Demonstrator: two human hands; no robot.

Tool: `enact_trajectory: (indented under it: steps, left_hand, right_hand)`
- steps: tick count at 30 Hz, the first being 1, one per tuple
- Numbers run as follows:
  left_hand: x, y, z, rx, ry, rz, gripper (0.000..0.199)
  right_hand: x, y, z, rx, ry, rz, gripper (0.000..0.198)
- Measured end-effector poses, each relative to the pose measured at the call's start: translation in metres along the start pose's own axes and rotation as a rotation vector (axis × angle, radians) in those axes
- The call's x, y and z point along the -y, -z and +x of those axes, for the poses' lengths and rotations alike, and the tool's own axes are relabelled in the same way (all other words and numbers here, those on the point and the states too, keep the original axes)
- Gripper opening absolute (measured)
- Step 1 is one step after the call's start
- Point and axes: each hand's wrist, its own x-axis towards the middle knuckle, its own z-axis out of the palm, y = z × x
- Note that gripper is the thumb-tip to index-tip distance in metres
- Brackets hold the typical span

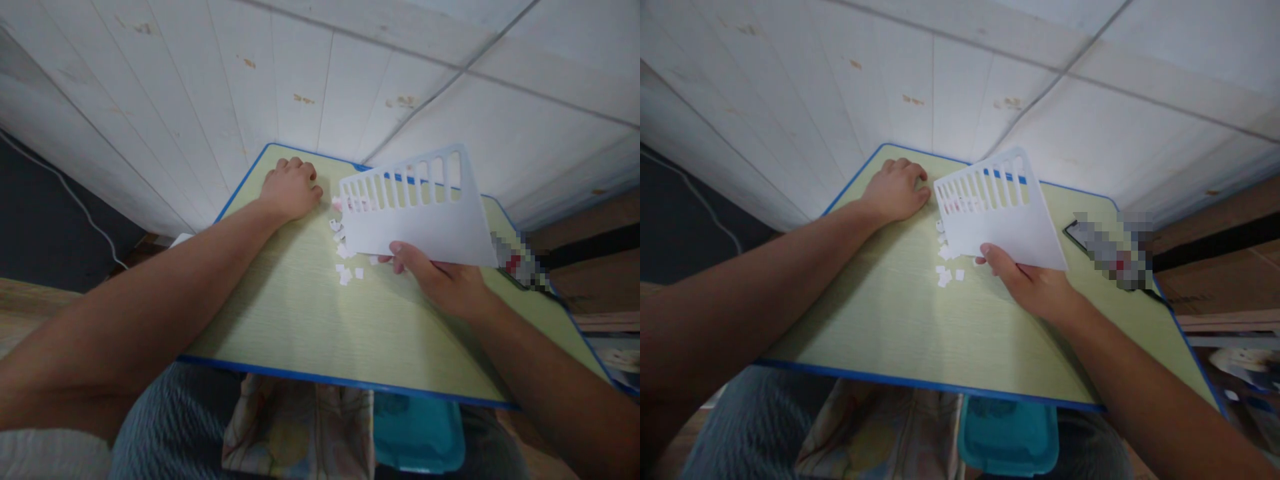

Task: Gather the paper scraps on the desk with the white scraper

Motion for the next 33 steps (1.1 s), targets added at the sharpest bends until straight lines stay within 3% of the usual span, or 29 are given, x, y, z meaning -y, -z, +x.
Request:
enact_trajectory:
  steps: [11,18,26,33]
  left_hand:
    - [0.002,0.0,0.002,0.012,-0.005,0.012,0.035]
    - [-0.005,0.012,-0.004,0.056,-0.006,0.032,0.037]
    - [-0.002,0.014,-0.005,0.059,0.001,0.005,0.035]
    - [0.004,0.009,-0.002,0.06,-0.002,-0.008,0.045]
  right_hand:
    - [0.01,0.005,-0.005,0.067,-0.046,0.117,0.038]
    - [0.009,0.011,-0.001,0.011,-0.037,0.135,0.034]
    - [0.016,0.025,0.008,0.22,-0.132,0.333,0.018]
    - [0.006,0.037,0.015,0.502,-0.201,0.457,0.009]
